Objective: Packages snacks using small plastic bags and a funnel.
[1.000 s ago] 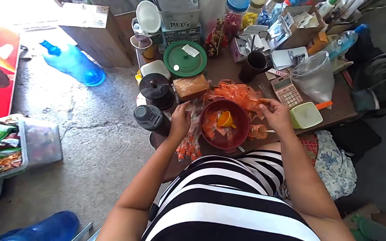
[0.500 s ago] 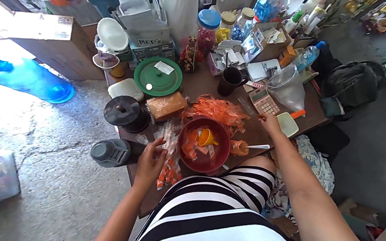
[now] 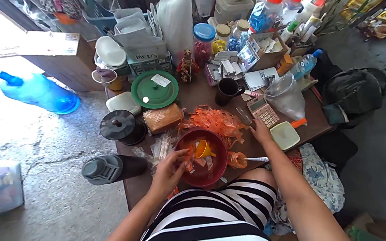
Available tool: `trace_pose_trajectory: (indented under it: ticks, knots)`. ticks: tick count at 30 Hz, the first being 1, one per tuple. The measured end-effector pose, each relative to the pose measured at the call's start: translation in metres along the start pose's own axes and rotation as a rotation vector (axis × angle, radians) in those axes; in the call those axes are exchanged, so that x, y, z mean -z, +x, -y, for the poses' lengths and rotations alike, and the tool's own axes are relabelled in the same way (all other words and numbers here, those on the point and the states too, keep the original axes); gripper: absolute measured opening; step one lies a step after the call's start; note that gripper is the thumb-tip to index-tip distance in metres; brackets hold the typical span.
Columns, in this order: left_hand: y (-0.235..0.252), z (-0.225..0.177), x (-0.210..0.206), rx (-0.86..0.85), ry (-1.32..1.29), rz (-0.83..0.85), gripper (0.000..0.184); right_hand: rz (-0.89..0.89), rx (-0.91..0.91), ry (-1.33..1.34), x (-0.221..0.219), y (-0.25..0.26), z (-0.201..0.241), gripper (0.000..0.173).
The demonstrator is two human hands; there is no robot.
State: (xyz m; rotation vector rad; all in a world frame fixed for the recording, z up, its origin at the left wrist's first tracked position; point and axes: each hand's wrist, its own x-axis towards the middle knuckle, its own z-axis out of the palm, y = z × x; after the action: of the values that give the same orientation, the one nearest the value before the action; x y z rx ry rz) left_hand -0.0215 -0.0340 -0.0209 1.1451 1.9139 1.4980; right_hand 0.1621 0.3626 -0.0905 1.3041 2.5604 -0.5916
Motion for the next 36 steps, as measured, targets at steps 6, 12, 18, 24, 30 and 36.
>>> trace_pose_trajectory:
  ticks: [6, 12, 18, 24, 30, 36]
  knots:
    - [-0.008, -0.005, 0.0, 0.009, -0.032, 0.011, 0.029, -0.001, -0.03, -0.055, -0.001, 0.01, 0.006, 0.031]
    - [-0.016, -0.001, -0.003, 0.069, -0.083, -0.016, 0.029, 0.003, 0.16, 0.035, -0.021, -0.033, -0.022, 0.027]
    - [-0.017, 0.0, -0.009, 0.051, -0.112, 0.065, 0.027, 0.489, 0.159, -0.177, 0.01, -0.092, -0.07, 0.021]
    - [-0.016, -0.013, -0.01, 0.036, -0.231, 0.115, 0.023, 0.226, -0.015, 0.088, 0.057, -0.139, -0.065, 0.022]
    - [-0.009, -0.045, -0.021, 0.086, -0.33, 0.288, 0.023, -0.22, 0.189, 0.854, 0.074, -0.208, 0.049, 0.015]
    - [-0.001, -0.087, -0.027, 0.08, -0.479, 0.261, 0.03, -0.121, 0.514, 1.092, 0.029, -0.258, 0.147, 0.016]
